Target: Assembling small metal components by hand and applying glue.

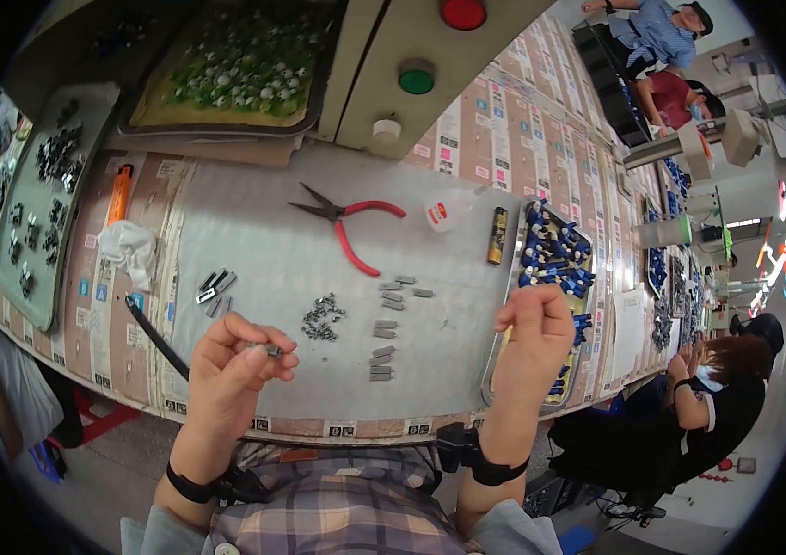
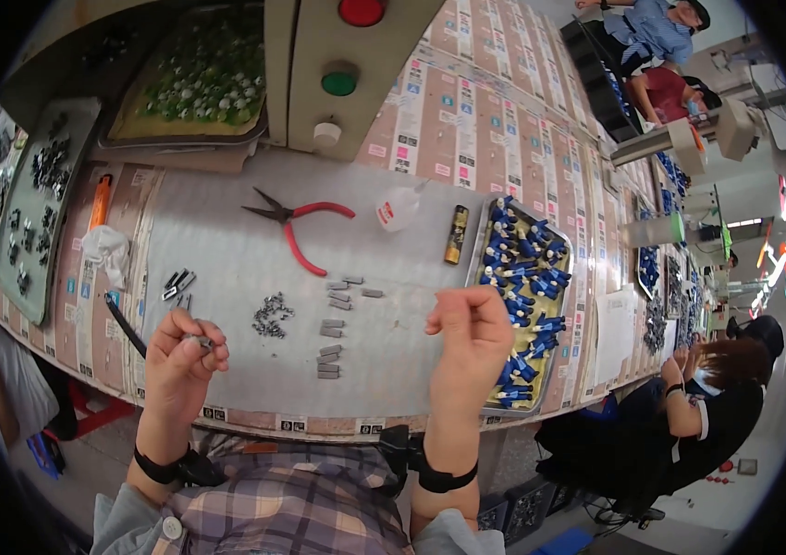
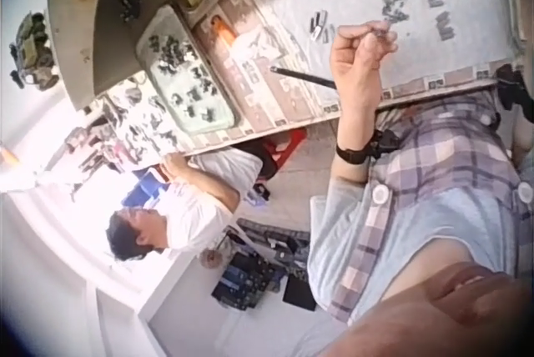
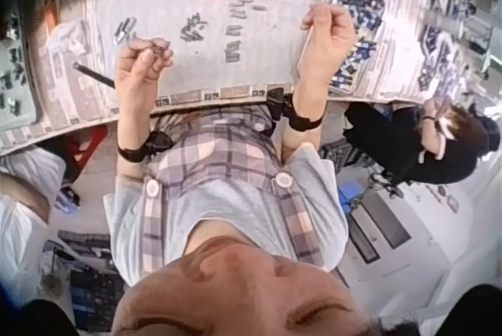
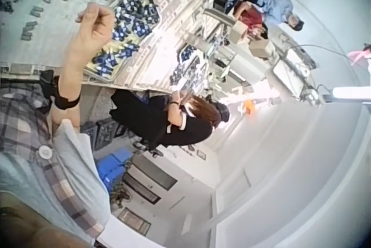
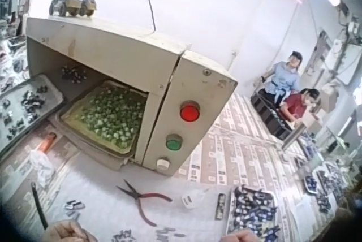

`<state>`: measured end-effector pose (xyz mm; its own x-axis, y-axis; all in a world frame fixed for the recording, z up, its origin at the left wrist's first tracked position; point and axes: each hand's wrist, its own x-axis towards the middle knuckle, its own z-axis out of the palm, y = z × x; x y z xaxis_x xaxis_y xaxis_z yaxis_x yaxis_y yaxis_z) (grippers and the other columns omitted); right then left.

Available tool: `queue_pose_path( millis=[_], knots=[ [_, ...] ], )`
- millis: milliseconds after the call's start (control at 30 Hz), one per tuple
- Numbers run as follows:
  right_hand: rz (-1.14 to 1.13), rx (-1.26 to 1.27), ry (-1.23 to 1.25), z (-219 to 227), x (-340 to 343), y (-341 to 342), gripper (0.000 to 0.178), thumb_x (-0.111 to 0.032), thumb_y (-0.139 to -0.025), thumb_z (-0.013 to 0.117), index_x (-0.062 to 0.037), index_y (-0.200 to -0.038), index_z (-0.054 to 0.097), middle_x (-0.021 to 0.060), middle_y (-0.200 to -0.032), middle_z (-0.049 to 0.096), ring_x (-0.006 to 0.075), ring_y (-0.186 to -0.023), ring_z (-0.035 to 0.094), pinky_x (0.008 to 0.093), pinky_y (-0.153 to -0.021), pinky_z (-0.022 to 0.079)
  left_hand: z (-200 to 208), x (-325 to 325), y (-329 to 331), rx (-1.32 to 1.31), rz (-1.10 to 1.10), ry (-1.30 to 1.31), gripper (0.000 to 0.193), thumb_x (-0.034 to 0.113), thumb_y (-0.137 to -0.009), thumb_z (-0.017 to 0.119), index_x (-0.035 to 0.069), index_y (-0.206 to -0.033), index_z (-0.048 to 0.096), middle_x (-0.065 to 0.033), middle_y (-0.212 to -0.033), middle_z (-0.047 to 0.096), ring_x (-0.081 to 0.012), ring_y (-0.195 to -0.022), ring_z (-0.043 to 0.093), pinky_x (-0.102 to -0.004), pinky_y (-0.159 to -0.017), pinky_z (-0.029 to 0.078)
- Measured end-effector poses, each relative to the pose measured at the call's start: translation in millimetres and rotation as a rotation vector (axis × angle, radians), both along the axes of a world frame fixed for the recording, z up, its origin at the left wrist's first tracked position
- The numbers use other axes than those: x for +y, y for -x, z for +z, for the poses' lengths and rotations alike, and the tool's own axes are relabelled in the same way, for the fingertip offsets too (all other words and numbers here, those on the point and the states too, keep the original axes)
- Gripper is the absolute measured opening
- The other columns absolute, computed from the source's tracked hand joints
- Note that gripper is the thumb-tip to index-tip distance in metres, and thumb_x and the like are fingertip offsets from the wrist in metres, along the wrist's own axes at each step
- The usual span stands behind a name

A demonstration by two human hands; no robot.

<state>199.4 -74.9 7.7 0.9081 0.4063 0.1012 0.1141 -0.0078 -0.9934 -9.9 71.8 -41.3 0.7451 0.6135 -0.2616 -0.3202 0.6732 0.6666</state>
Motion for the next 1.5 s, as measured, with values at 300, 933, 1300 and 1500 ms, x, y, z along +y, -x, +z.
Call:
queue_pose_path(
  millis=[300,933,1300,1500],
  knots=[
    [0.364,-0.298,0.524,-31,14,17,0.006,-0.003,-0.074,0.061,-0.0019,-0.080,0.059,0.0046,-0.074,0.056,0.0123,-0.065,0.054,0.0235,-0.060,0.043,-6,3,12,0.071,0.065,0.061,0.016,0.009,-0.083,0.055,0.001,-0.096,0.051,-0.0161,-0.090,0.061,-0.0190,-0.078,0.062,-0.0265,-0.065,0.053],
    [0.645,-0.572,0.598,-59,30,74,0.011,-0.005,-0.065,0.066,-0.0063,-0.073,0.059,0.0042,-0.070,0.051,0.0212,-0.066,0.050,0.0313,-0.059,0.041,-13,-1,14,0.138,0.039,0.062,0.020,0.011,-0.084,0.056,0.001,-0.100,0.051,-0.0168,-0.094,0.061,-0.0181,-0.082,0.062,-0.0259,-0.070,0.052],
    [0.491,-0.468,0.671,-56,9,56,0.008,-0.008,-0.070,0.063,-0.0063,-0.075,0.057,0.0060,-0.071,0.052,0.0221,-0.067,0.052,0.0317,-0.059,0.042,-17,-1,18,0.150,0.107,0.064,0.021,0.011,-0.084,0.056,0.002,-0.101,0.050,-0.0144,-0.091,0.061,-0.0174,-0.076,0.061,-0.0266,-0.067,0.051],
    [0.234,-0.356,0.780,-39,-9,12,0.006,-0.007,-0.075,0.059,-0.0032,-0.080,0.057,0.0093,-0.073,0.057,0.0227,-0.062,0.056,0.0317,-0.056,0.044,-19,-1,12,0.174,0.082,0.042,0.019,0.012,-0.084,0.056,0.004,-0.100,0.048,-0.0110,-0.088,0.060,-0.0143,-0.072,0.060,-0.0246,-0.064,0.051]
  ],
)
